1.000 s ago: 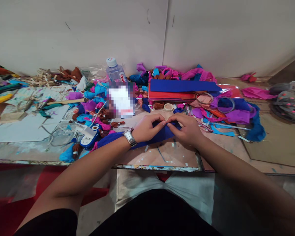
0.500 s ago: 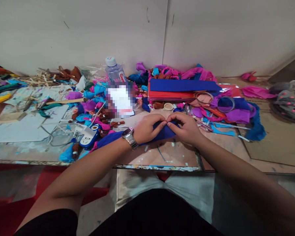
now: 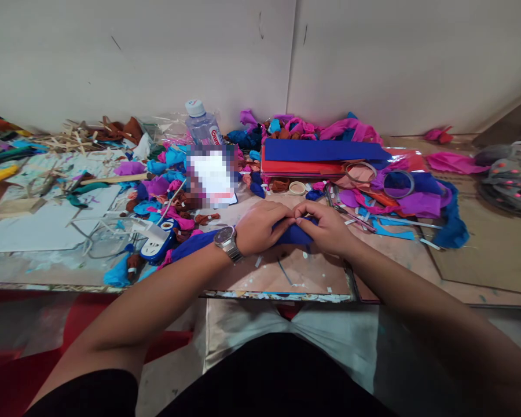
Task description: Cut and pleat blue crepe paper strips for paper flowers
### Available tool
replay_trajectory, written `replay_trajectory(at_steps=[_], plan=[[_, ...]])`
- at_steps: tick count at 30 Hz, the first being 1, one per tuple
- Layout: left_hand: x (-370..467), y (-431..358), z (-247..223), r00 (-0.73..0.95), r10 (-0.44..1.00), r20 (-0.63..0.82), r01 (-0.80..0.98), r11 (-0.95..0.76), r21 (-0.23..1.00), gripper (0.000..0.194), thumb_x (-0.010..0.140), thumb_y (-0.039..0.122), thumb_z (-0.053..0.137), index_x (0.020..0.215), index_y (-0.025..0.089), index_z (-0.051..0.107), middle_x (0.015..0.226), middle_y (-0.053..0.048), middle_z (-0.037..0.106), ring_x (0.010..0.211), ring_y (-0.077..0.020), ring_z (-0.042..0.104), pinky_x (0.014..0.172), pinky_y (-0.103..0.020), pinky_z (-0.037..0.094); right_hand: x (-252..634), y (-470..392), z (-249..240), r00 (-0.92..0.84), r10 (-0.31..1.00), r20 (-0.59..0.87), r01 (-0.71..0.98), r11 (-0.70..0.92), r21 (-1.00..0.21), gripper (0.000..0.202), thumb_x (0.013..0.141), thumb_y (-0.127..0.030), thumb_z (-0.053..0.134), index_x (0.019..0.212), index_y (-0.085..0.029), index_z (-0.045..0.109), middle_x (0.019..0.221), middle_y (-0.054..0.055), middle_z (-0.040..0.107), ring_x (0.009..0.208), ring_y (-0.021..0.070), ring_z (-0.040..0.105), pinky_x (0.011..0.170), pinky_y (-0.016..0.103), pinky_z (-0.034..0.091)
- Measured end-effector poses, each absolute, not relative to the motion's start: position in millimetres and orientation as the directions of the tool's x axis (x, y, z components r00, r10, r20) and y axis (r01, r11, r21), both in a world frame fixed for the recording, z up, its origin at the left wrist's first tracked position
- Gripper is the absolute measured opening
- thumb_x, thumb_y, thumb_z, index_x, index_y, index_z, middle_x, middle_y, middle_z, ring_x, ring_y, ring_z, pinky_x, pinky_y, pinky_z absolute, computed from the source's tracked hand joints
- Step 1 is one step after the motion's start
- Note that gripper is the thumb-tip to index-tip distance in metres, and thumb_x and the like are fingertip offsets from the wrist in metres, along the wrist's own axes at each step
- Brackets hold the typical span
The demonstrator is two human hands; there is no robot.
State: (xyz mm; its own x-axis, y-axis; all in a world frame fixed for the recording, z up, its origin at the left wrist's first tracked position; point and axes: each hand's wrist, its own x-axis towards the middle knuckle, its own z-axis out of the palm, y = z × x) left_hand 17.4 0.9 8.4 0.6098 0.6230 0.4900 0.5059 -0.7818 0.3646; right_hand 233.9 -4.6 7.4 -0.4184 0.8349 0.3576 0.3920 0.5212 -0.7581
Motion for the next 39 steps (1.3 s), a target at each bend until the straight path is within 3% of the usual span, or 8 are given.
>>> replay_trajectory(at_steps=[11,16,21,32,39], plan=[[17,3,6,0.636,0.593,0.494,0.481,-0.805,0.346,0.024,0.105,0.034,0.051,0.107,0.018,0.068,0.095,-0.008,0.075,0.089,-0.0206,0.069,0.083,-0.034,0.047,230,-3,3,-0.390,0.905,0.171,0.369,0.323,-0.872,0.016,0.088,-0.031,0.056,0.081,-0.019,0.064,0.077,0.000,0.065,0.073,0.0164,0.058,0.070,0.029,0.045],[15,4,4,0.617,0.636,0.464,0.526,-0.772,0.357,0.021,0.103,0.032,0.053,0.104,0.019,0.069,0.093,-0.008,0.075,0.089,-0.0209,0.069,0.083,-0.035,0.049,232,-4,2,-0.337,0.910,0.243,0.396,0.371,-0.840,0.012,0.085,-0.030,0.065,0.087,-0.020,0.071,0.087,0.003,0.072,0.081,0.0194,0.064,0.076,0.032,0.048],[15,5,2,0.630,0.631,0.453,0.527,-0.776,0.347,0.024,0.103,0.033,0.052,0.106,0.018,0.070,0.095,-0.009,0.075,0.090,-0.0217,0.069,0.084,-0.036,0.048,233,-4,4,-0.379,0.872,0.309,0.418,0.459,-0.784,0.009,0.087,-0.025,0.062,0.085,-0.020,0.069,0.086,0.004,0.072,0.081,0.0192,0.064,0.077,0.032,0.048],[11,5,12,0.542,0.740,0.398,0.446,-0.655,0.610,0.022,0.099,0.035,0.057,0.101,0.018,0.072,0.094,-0.004,0.076,0.086,-0.0176,0.068,0.082,-0.031,0.048,237,0,6,-0.393,0.877,0.277,0.397,0.434,-0.809,0.013,0.090,-0.030,0.056,0.085,-0.019,0.062,0.083,0.002,0.065,0.078,0.0182,0.059,0.075,0.031,0.044],[4,10,20,0.472,0.783,0.405,0.427,-0.605,0.672,0.016,0.092,0.029,0.061,0.096,0.017,0.070,0.086,-0.002,0.072,0.079,-0.0155,0.064,0.077,-0.029,0.048,240,-2,14,-0.332,0.910,0.248,0.422,0.379,-0.824,0.015,0.087,-0.031,0.059,0.085,-0.018,0.065,0.079,0.001,0.063,0.073,0.0160,0.055,0.069,0.029,0.041]])
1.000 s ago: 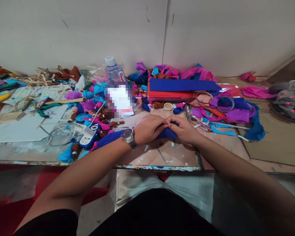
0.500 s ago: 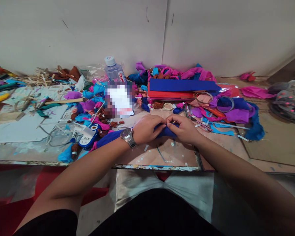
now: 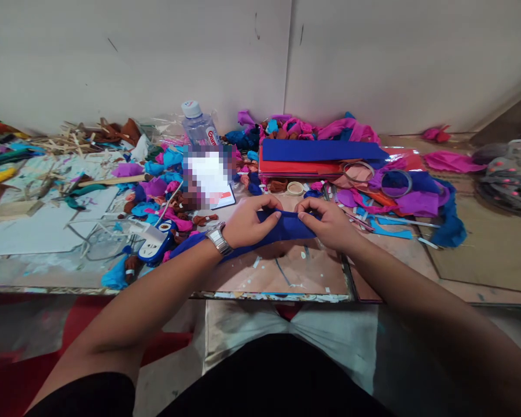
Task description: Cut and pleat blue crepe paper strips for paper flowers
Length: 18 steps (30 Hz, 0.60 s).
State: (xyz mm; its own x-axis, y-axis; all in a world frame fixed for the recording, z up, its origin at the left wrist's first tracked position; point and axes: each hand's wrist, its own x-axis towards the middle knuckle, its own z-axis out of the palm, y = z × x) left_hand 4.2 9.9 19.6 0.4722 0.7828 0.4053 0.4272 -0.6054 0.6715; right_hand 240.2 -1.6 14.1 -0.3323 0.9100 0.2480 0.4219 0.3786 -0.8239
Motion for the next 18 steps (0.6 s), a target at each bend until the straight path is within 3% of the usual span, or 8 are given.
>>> replay_trajectory(at_steps=[10,18], plan=[[2.3,15.3,15.3,0.382,0.813,0.439,0.371,-0.570,0.733,0.012,0.089,0.025,0.063,0.098,0.018,0.068,0.092,-0.002,0.071,0.085,-0.0164,0.066,0.080,-0.030,0.052,240.8,-0.1,18.1,-0.271,0.930,0.247,0.378,0.339,-0.862,0.015,0.085,-0.033,0.062,0.080,-0.018,0.064,0.074,0.001,0.061,0.067,0.0145,0.051,0.066,0.028,0.040],[0.6,18.4,13.2,0.326,0.814,0.480,0.397,-0.579,0.712,0.012,0.089,0.021,0.060,0.098,0.017,0.068,0.092,-0.003,0.071,0.084,-0.0163,0.066,0.081,-0.031,0.053,241.6,1.0,16.3,-0.250,0.935,0.253,0.391,0.337,-0.856,0.016,0.086,-0.033,0.061,0.081,-0.018,0.064,0.073,0.000,0.060,0.064,0.0137,0.050,0.063,0.028,0.040]])
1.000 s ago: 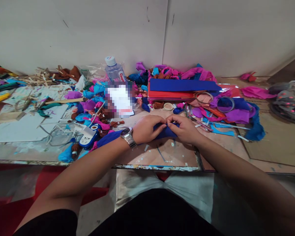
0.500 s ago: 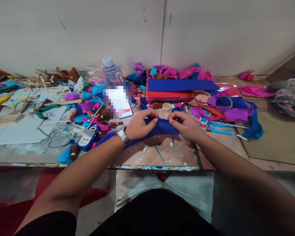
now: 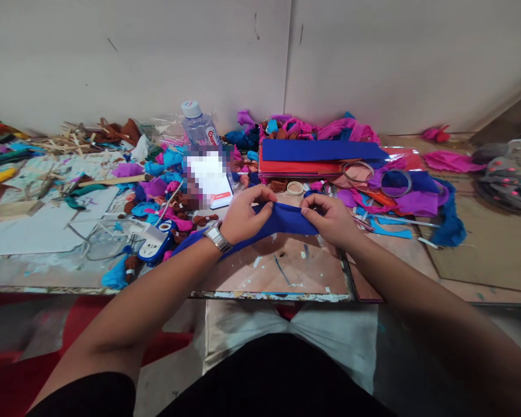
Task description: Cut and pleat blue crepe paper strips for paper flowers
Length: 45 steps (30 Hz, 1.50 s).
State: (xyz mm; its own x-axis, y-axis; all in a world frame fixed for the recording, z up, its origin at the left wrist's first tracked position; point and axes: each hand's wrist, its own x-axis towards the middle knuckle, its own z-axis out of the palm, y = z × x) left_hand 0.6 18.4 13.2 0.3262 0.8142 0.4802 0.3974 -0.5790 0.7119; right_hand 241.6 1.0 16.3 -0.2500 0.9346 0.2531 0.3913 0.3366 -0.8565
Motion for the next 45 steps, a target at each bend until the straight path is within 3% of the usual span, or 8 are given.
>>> replay_trajectory(at_steps=[5,9,19,25,30,37,45], plan=[[1.3,15.4,16.6,0.469,0.757,0.454,0.381,-0.638,0.669,0.024,0.094,0.030,0.061,0.112,0.017,0.071,0.104,-0.007,0.077,0.095,-0.0192,0.070,0.088,-0.032,0.053,238.7,-2.6,15.9,-0.313,0.910,0.272,0.438,0.393,-0.809,0.014,0.087,-0.032,0.059,0.084,-0.019,0.065,0.077,0.001,0.064,0.069,0.0157,0.054,0.066,0.028,0.041],[3.8,12.4,17.4,0.549,0.723,0.419,0.397,-0.667,0.631,0.023,0.097,0.037,0.062,0.100,0.018,0.076,0.093,-0.004,0.079,0.083,-0.0167,0.071,0.080,-0.029,0.052,237.3,-4.7,14.0,-0.357,0.893,0.273,0.441,0.419,-0.794,0.013,0.088,-0.030,0.059,0.087,-0.019,0.065,0.080,0.002,0.065,0.074,0.0168,0.056,0.069,0.029,0.042],[4.6,14.2,16.8,0.510,0.786,0.350,0.462,-0.593,0.659,0.025,0.097,0.038,0.064,0.093,0.018,0.079,0.085,-0.002,0.079,0.075,-0.0147,0.069,0.071,-0.027,0.048,236.4,-2.1,11.2,-0.344,0.907,0.243,0.464,0.389,-0.796,0.014,0.090,-0.030,0.054,0.084,-0.019,0.061,0.076,0.000,0.060,0.072,0.0162,0.053,0.068,0.029,0.039],[5.2,13.8,15.6,0.533,0.784,0.320,0.464,-0.587,0.663,0.026,0.097,0.039,0.064,0.094,0.018,0.079,0.087,-0.003,0.079,0.078,-0.0152,0.070,0.074,-0.027,0.048,239.9,-0.9,6.9,-0.355,0.918,0.178,0.463,0.339,-0.819,0.013,0.083,-0.026,0.058,0.087,-0.019,0.069,0.084,0.002,0.070,0.078,0.0181,0.061,0.074,0.030,0.045],[6.6,11.9,16.2,0.541,0.787,0.296,0.468,-0.574,0.672,0.027,0.096,0.040,0.064,0.096,0.018,0.079,0.087,-0.003,0.079,0.075,-0.0150,0.069,0.072,-0.027,0.048,241.9,-2.5,10.4,-0.416,0.879,0.234,0.408,0.411,-0.815,0.025,0.078,-0.020,0.060,0.099,-0.020,0.073,0.098,0.004,0.077,0.088,0.0208,0.068,0.079,0.032,0.050],[6.7,11.5,17.4,0.567,0.783,0.255,0.453,-0.556,0.697,0.030,0.096,0.043,0.062,0.099,0.018,0.079,0.090,-0.003,0.080,0.079,-0.0164,0.070,0.074,-0.028,0.050,238.8,-6.7,9.1,-0.385,0.871,0.305,0.477,0.471,-0.742,0.015,0.088,-0.024,0.066,0.097,-0.021,0.077,0.093,0.004,0.079,0.084,0.0207,0.071,0.078,0.032,0.051],[4.0,15.6,16.1,0.580,0.784,0.221,0.430,-0.525,0.735,0.025,0.094,0.031,0.060,0.099,0.016,0.079,0.088,-0.003,0.080,0.076,-0.0159,0.070,0.071,-0.027,0.050,239.2,-7.5,7.9,-0.368,0.869,0.331,0.491,0.484,-0.724,0.016,0.089,-0.024,0.068,0.101,-0.022,0.077,0.096,0.003,0.080,0.087,0.0212,0.073,0.079,0.032,0.052]])
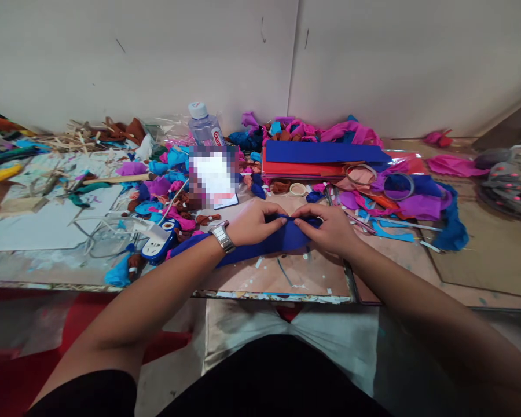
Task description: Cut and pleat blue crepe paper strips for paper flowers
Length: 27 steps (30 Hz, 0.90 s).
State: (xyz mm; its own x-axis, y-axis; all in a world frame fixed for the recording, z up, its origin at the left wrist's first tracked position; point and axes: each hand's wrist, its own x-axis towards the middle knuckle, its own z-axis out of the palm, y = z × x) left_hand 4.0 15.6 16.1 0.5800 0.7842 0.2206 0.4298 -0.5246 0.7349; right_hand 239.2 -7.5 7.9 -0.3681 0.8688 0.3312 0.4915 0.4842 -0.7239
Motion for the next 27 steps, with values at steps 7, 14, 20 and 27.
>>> replay_trajectory(at_steps=[7,14,20,27], plan=[[2.9,17.7,16.5,0.591,0.773,0.230,0.407,-0.532,0.742,0.032,0.088,0.017,0.053,0.104,0.019,0.080,0.101,-0.003,0.081,0.090,-0.0189,0.073,0.086,-0.031,0.053,240.2,-7.5,7.3,-0.352,0.862,0.365,0.483,0.502,-0.717,0.013,0.087,-0.024,0.070,0.098,-0.021,0.076,0.092,0.003,0.079,0.084,0.0209,0.072,0.080,0.031,0.052],[5.2,12.9,22.7,0.633,0.755,0.175,0.413,-0.519,0.748,0.041,0.101,0.046,0.050,0.093,0.015,0.076,0.080,-0.002,0.073,0.073,-0.0151,0.062,0.070,-0.028,0.046,237.3,-10.0,5.8,-0.389,0.829,0.402,0.456,0.552,-0.698,0.011,0.090,-0.026,0.068,0.097,-0.023,0.076,0.093,0.003,0.079,0.084,0.0211,0.073,0.081,0.033,0.054],[5.5,12.7,18.9,0.640,0.750,0.168,0.432,-0.531,0.729,0.029,0.095,0.038,0.060,0.105,0.017,0.077,0.094,-0.003,0.078,0.082,-0.0177,0.068,0.080,-0.030,0.051,236.3,-10.9,7.9,-0.353,0.845,0.402,0.453,0.530,-0.716,0.009,0.088,-0.024,0.069,0.094,-0.023,0.077,0.091,0.003,0.079,0.084,0.0211,0.073,0.080,0.033,0.054],[2.8,16.4,17.3,0.623,0.758,0.194,0.421,-0.534,0.733,0.033,0.090,0.019,0.052,0.107,0.019,0.080,0.099,-0.002,0.081,0.088,-0.0180,0.073,0.085,-0.030,0.053,234.9,-11.9,11.3,-0.347,0.840,0.417,0.428,0.538,-0.727,0.010,0.088,-0.023,0.069,0.091,-0.024,0.078,0.091,0.003,0.080,0.083,0.0205,0.073,0.081,0.033,0.055]])
